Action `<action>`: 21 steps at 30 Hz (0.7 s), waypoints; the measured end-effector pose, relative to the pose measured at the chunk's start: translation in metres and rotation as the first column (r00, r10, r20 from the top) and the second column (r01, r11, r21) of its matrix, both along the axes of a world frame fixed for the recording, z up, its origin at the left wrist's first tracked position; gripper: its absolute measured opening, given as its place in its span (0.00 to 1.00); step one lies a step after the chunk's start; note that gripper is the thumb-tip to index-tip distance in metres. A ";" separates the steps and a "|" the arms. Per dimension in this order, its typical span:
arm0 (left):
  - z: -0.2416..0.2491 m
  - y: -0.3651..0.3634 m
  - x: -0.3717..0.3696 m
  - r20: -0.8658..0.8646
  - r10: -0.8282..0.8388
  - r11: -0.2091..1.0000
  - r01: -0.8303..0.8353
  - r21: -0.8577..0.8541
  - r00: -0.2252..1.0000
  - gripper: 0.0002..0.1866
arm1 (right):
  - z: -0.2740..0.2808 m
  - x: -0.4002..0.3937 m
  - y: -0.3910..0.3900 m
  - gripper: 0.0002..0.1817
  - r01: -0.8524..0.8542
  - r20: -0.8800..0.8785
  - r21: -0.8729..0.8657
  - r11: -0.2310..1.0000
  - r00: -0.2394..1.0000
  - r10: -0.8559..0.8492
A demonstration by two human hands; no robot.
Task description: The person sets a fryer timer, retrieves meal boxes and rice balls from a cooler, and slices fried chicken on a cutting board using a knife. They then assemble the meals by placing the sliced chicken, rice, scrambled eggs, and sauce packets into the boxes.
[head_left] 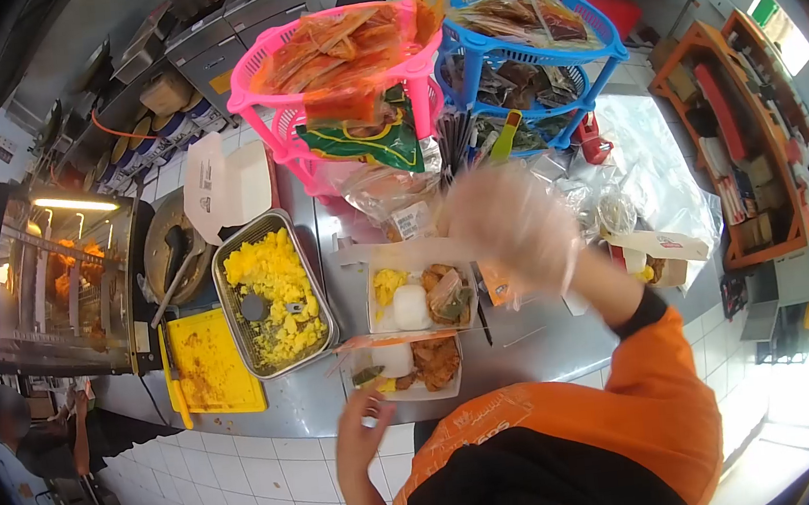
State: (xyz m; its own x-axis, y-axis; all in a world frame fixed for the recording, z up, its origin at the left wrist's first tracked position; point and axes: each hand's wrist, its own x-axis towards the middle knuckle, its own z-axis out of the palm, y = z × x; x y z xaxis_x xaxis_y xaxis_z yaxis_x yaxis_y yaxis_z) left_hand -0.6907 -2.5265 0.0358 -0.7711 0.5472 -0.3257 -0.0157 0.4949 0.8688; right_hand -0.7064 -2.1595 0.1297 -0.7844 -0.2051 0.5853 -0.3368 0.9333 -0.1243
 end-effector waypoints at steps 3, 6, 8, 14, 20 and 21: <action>-0.022 0.020 0.021 -0.382 -0.189 0.981 0.194 -0.025 0.905 0.19 | 0.061 -0.071 0.132 0.20 0.375 0.029 -0.341 0.862 0.921 -0.389; -0.010 0.037 0.025 -0.419 -0.074 0.996 0.091 0.021 0.905 0.17 | 0.080 -0.123 0.219 0.25 0.583 0.165 0.214 0.784 0.769 -0.617; -0.005 0.039 0.023 -0.477 0.030 0.999 -0.007 0.051 0.878 0.15 | 0.073 -0.146 0.242 0.24 0.576 0.214 0.230 0.784 0.756 -0.618; 0.008 0.029 0.011 -0.479 0.110 0.994 -0.096 0.053 0.871 0.11 | 0.070 -0.153 0.273 0.15 0.228 0.278 -0.847 0.481 0.960 0.034; 0.004 0.024 -0.001 -0.475 0.144 0.989 -0.114 0.093 0.868 0.10 | 0.056 -0.158 0.274 0.15 -0.047 0.135 0.437 0.898 0.991 -0.014; 0.004 0.029 -0.002 -0.478 0.145 0.989 -0.107 0.105 0.866 0.10 | 0.056 -0.161 0.258 0.15 -0.075 0.167 0.561 0.825 0.986 -0.024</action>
